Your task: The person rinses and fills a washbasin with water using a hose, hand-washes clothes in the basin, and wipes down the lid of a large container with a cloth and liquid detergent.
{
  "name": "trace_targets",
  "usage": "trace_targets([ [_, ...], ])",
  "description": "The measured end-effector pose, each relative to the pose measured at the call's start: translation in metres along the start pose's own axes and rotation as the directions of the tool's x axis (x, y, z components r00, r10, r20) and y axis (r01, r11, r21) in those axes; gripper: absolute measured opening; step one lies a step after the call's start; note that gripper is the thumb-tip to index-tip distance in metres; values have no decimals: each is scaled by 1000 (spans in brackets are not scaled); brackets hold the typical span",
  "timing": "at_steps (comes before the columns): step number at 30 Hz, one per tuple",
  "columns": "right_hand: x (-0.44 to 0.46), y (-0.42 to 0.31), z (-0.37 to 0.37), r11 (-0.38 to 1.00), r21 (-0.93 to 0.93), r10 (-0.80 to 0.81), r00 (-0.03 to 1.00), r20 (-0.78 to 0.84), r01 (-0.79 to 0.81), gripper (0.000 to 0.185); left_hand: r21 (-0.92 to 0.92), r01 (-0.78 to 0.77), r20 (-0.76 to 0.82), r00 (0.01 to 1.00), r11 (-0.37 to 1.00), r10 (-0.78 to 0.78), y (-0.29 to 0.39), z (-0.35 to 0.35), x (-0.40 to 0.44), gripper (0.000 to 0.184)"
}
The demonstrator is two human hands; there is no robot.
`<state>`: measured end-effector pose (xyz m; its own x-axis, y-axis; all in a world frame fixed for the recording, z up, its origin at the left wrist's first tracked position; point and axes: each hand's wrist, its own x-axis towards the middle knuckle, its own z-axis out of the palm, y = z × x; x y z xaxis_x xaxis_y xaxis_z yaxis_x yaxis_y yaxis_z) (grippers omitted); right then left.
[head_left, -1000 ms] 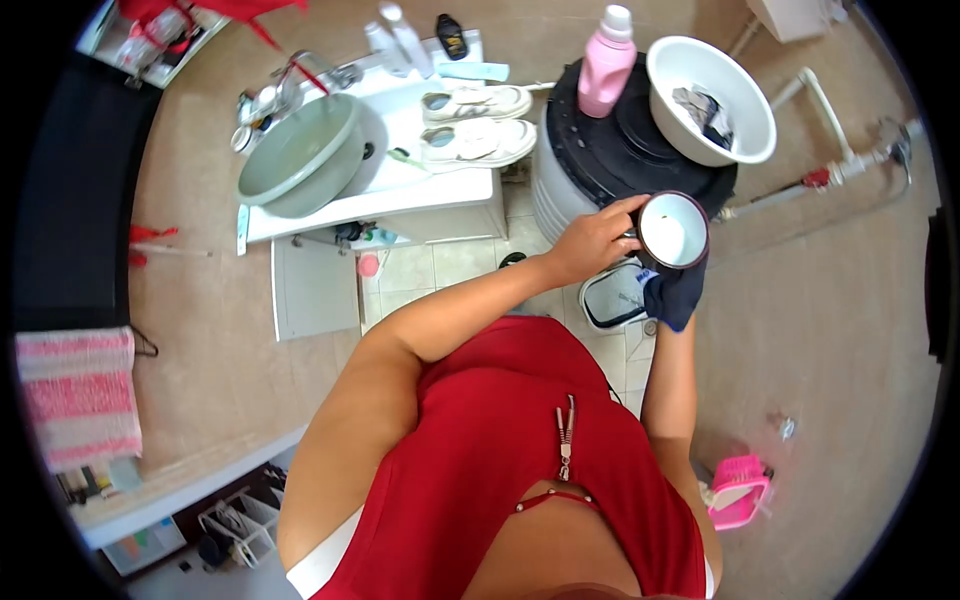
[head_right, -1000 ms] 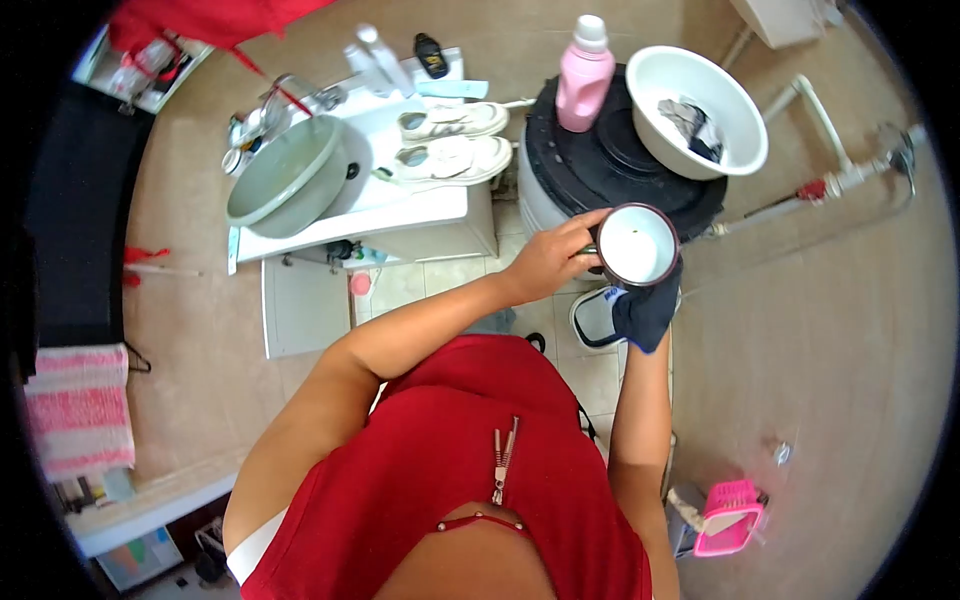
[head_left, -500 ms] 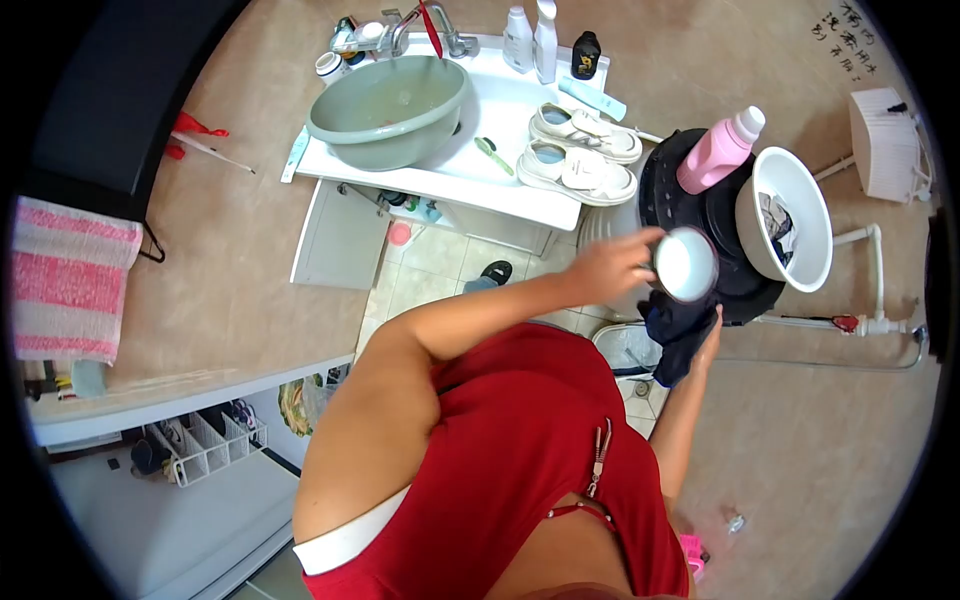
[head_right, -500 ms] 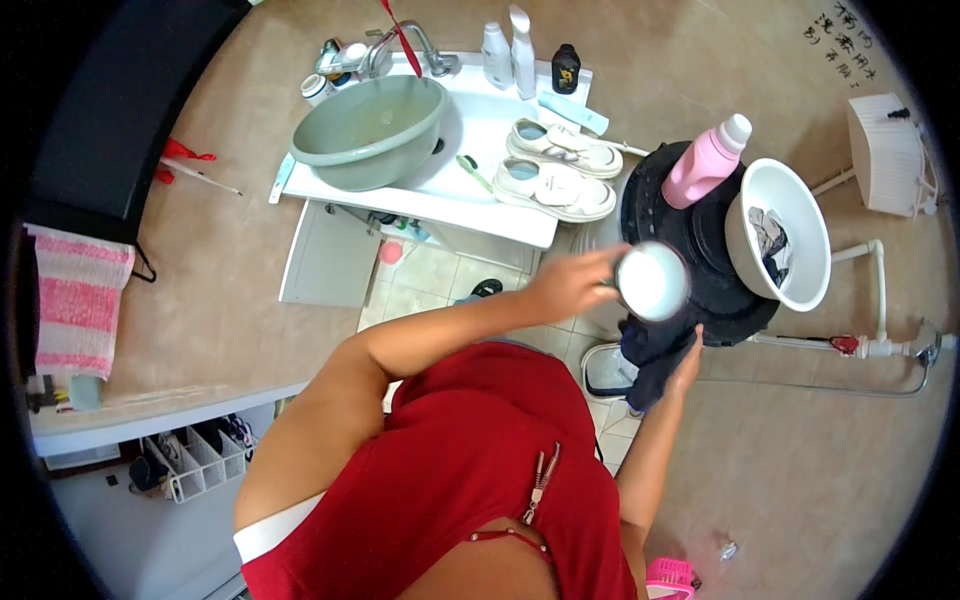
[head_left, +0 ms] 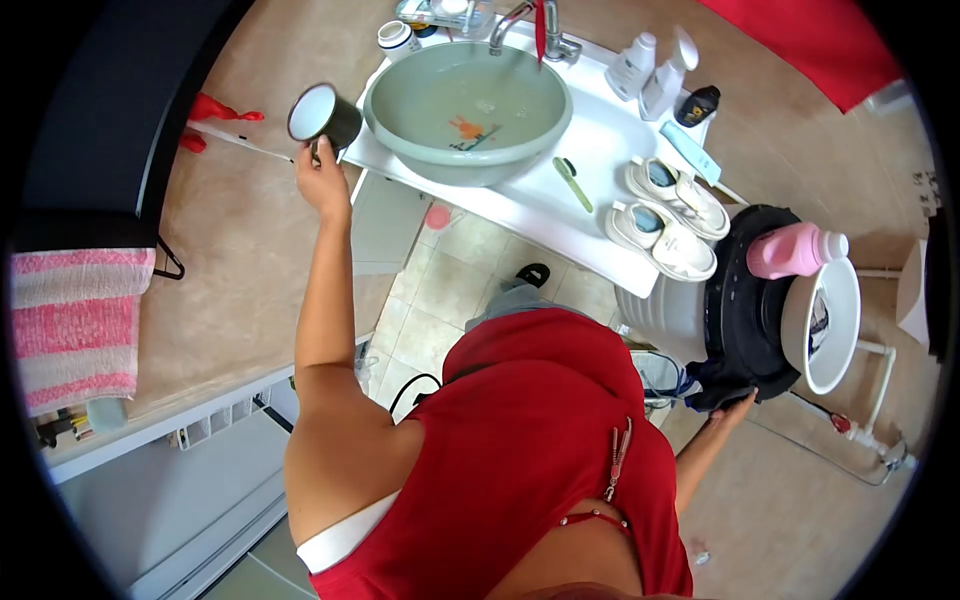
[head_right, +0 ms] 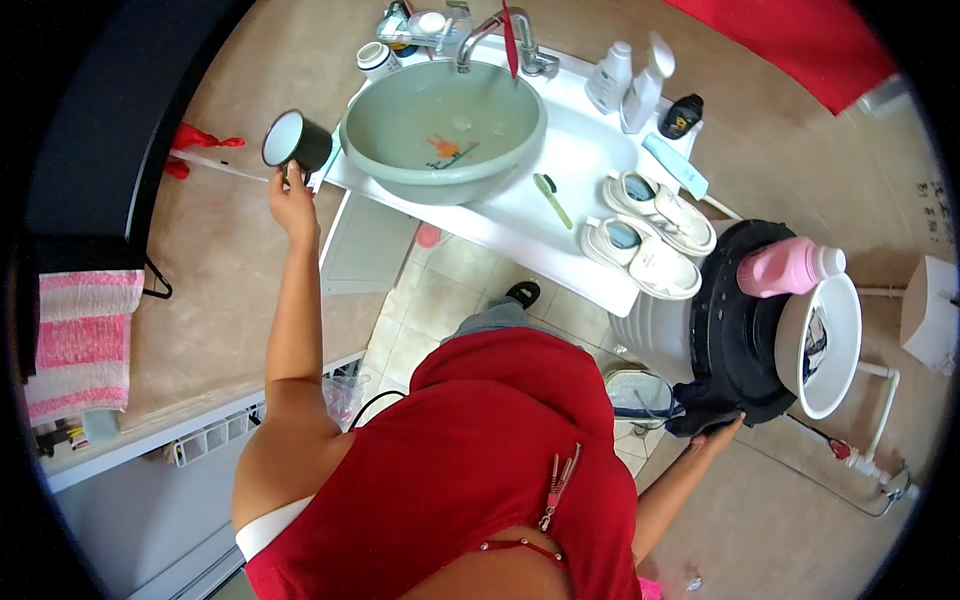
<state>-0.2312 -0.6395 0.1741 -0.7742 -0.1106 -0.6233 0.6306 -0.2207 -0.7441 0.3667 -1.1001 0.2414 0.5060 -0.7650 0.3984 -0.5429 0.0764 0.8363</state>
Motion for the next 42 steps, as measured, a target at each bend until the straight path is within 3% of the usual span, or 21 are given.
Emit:
trace_targets([
  [4,12,6,13,995,-30,-97,995,-23,96,61,320,-26,26,999,947,19,-139,15,42,29],
  [7,0,9,25,996,47,-73,997,9,72,59,339,198,-10,978,920,-207,-174,36,39,48],
  [9,-15,16,30,989,54,-135,991,-26,136,51,385,66,111,987,921,-117,-196,51,42,51],
  [10,1,22,14,981,50,-186,982,11,186,46,390,-164,168,980,906,106,-239,61,48,49],
  [12,-10,24,18,960,99,-266,964,12,263,40,149,21,288,955,989,-64,-238,72,49,40],
  [13,-19,24,25,943,80,-315,943,-105,324,41,255,50,272,955,966,-121,-214,73,37,36],
  [14,-25,19,30,942,124,-298,948,-113,311,42,-245,283,288,935,928,-209,-241,85,34,36],
  [16,-16,19,15,901,29,-419,884,-207,433,46,213,138,262,946,967,-193,-203,72,24,43],
  [18,-32,8,28,864,-96,-494,795,-353,494,47,92,166,242,953,982,-184,-173,75,8,50],
  [20,-29,0,29,813,-136,-566,715,-410,566,48,240,249,114,953,938,-282,-172,78,7,49],
  [22,-20,-11,26,766,-271,-636,631,-444,583,50,132,340,57,935,931,-349,-178,81,8,46],
  [26,20,-41,15,613,-488,-772,603,-202,622,57,171,369,-76,929,913,-362,-205,71,26,40],
  [27,31,-49,17,495,-609,-820,565,-90,620,59,415,288,-162,957,863,-242,-166,62,6,39],
  [28,44,-57,19,359,-706,-846,533,31,611,62,427,263,-170,963,865,-209,-134,54,-13,39],
  [29,75,-53,7,201,-825,-820,552,154,528,69,439,239,-180,968,866,-176,-107,48,-30,40],
  [30,80,-48,9,250,-906,-709,702,68,341,73,450,217,-189,971,867,-145,-90,45,-45,41],
  [32,104,-33,-1,5,-991,-488,865,113,133,74,478,118,-52,993,870,-106,-70,38,-65,36],
  [34,112,-10,-9,-232,-963,-433,872,228,137,70,448,1,78,996,894,-40,-55,37,-89,31],
  [39,111,13,19,-254,-937,-454,826,334,239,58,107,-348,254,915,931,313,24,70,-190,21],
  [41,104,20,35,-235,-909,-410,812,415,345,56,-26,-225,507,837,974,207,77,88,-242,25],
  [42,104,27,41,-227,-887,-408,788,461,402,55,-158,-21,618,778,987,115,125,95,-284,22],
])
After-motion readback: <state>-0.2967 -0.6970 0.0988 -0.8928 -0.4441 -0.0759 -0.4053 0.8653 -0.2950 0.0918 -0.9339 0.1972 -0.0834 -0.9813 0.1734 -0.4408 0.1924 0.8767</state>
